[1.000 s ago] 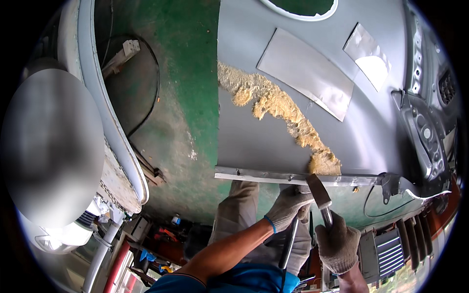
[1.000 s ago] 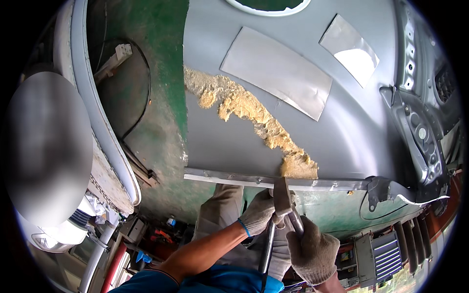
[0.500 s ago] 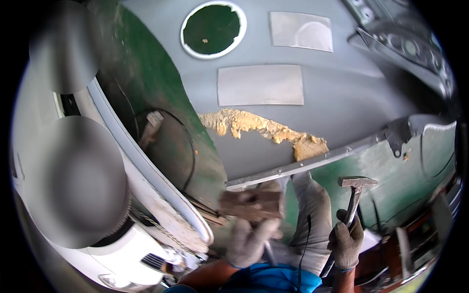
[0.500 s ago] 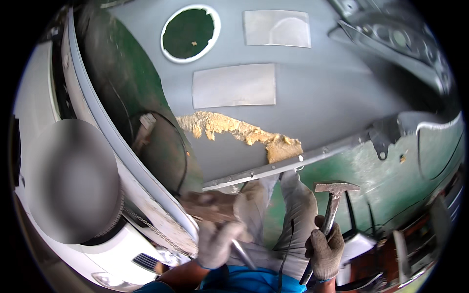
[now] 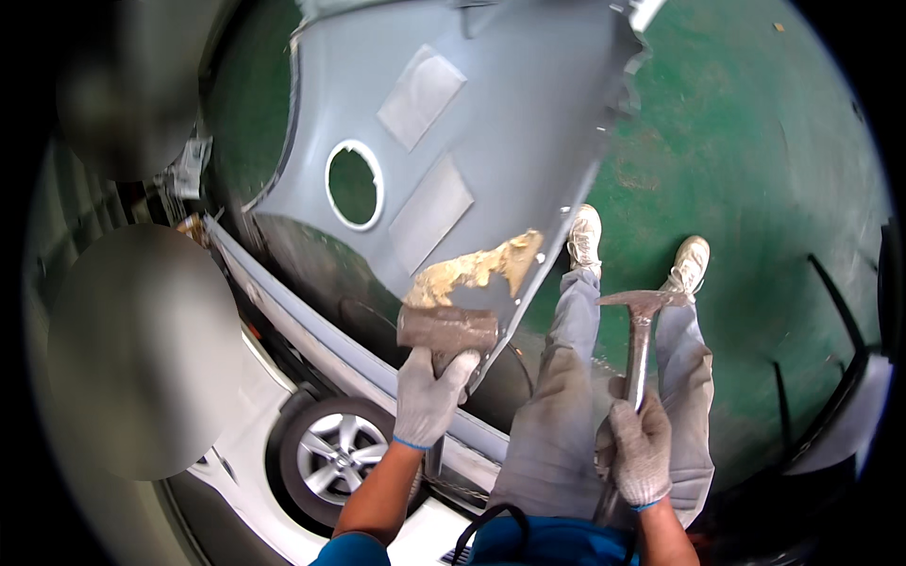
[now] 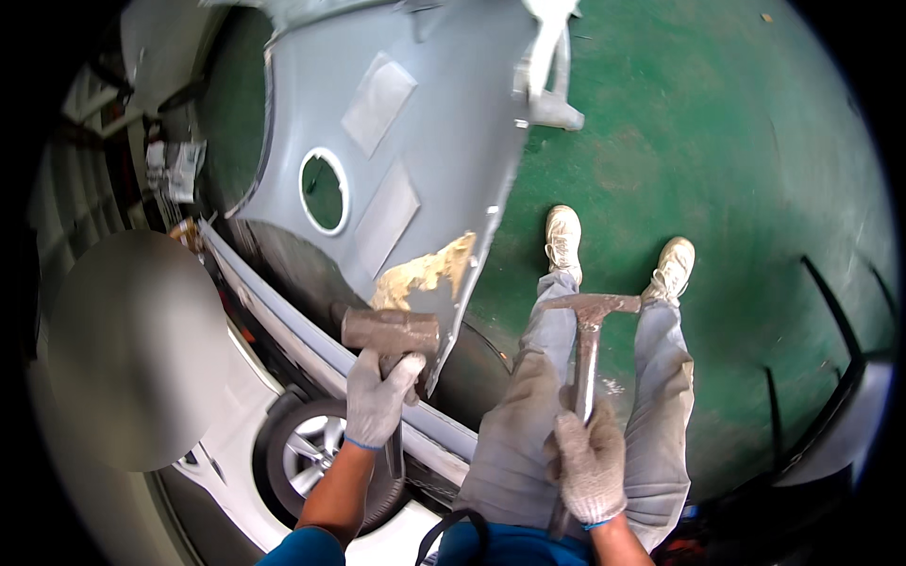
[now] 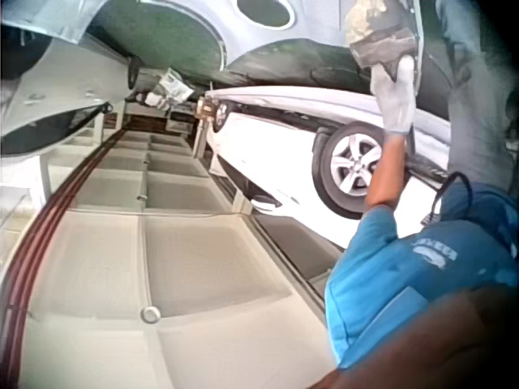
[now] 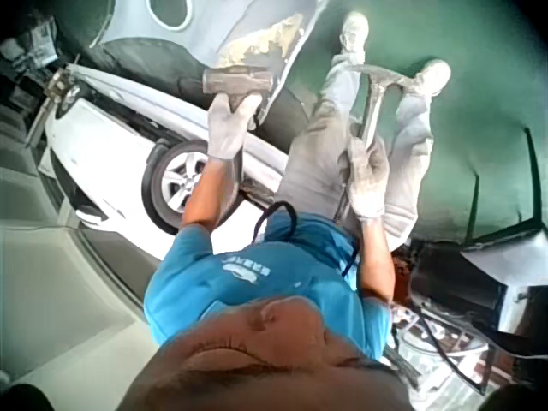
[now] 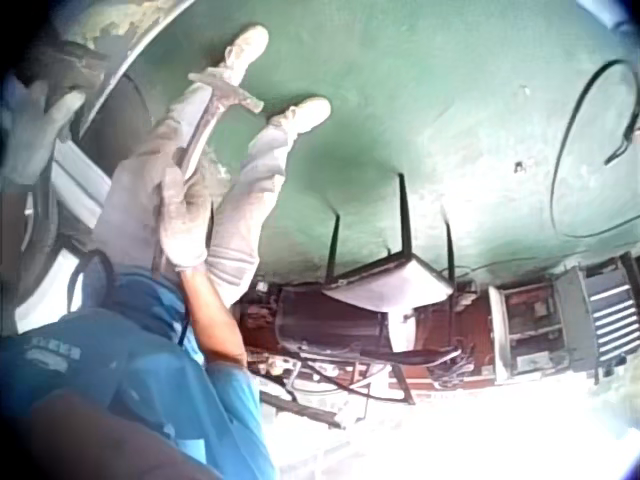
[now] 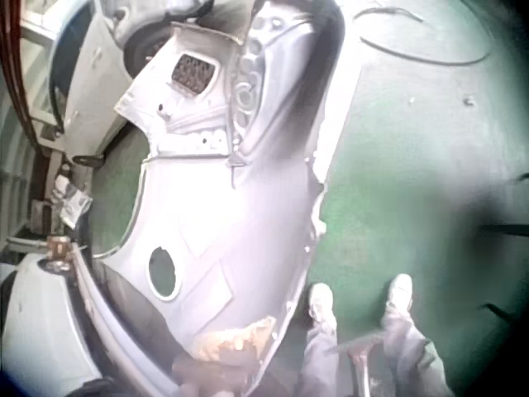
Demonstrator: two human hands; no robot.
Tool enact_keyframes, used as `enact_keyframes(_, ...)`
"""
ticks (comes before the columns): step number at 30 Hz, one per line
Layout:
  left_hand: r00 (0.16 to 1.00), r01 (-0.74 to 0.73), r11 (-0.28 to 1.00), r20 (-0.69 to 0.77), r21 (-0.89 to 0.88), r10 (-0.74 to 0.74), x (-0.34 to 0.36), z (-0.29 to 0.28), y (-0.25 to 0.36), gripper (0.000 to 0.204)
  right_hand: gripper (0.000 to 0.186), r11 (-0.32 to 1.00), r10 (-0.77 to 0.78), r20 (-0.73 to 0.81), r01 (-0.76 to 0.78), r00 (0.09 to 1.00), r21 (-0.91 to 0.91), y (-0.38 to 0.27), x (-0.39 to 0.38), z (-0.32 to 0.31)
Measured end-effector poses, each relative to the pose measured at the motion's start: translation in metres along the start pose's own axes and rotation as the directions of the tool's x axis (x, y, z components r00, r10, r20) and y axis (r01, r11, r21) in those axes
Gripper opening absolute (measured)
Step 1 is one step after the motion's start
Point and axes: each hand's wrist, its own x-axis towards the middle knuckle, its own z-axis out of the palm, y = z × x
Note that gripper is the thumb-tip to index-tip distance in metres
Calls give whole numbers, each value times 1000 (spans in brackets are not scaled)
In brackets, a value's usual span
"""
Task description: The person uses a hammer and dolly to straighten and shape a detached car bumper and a hood panel. They repeatedly tap along edges and flat surfaces to remove dents and refine contours.
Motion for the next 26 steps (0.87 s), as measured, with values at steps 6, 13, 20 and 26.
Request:
enact_keyframes(6,973,-218,969,-55,120,226,-5,13,-26,31,33,934,218,210,-267,953,239,45,6,15)
enact_keyframes(13,983,-174,976,-37,130,180,-1,15,-27,30,29,773,330,463,-517,823,367,55,20,36)
enact_keyframes(20,978,-191,971,-59,143,201,4,7,-31,34,31,608,334,572,-635,750,477,61,21,49)
enact_keyframes(26,965,-238,942,-49,238,257,11,1,-33,38,36,486,356,609,-697,709,527,63,13,55)
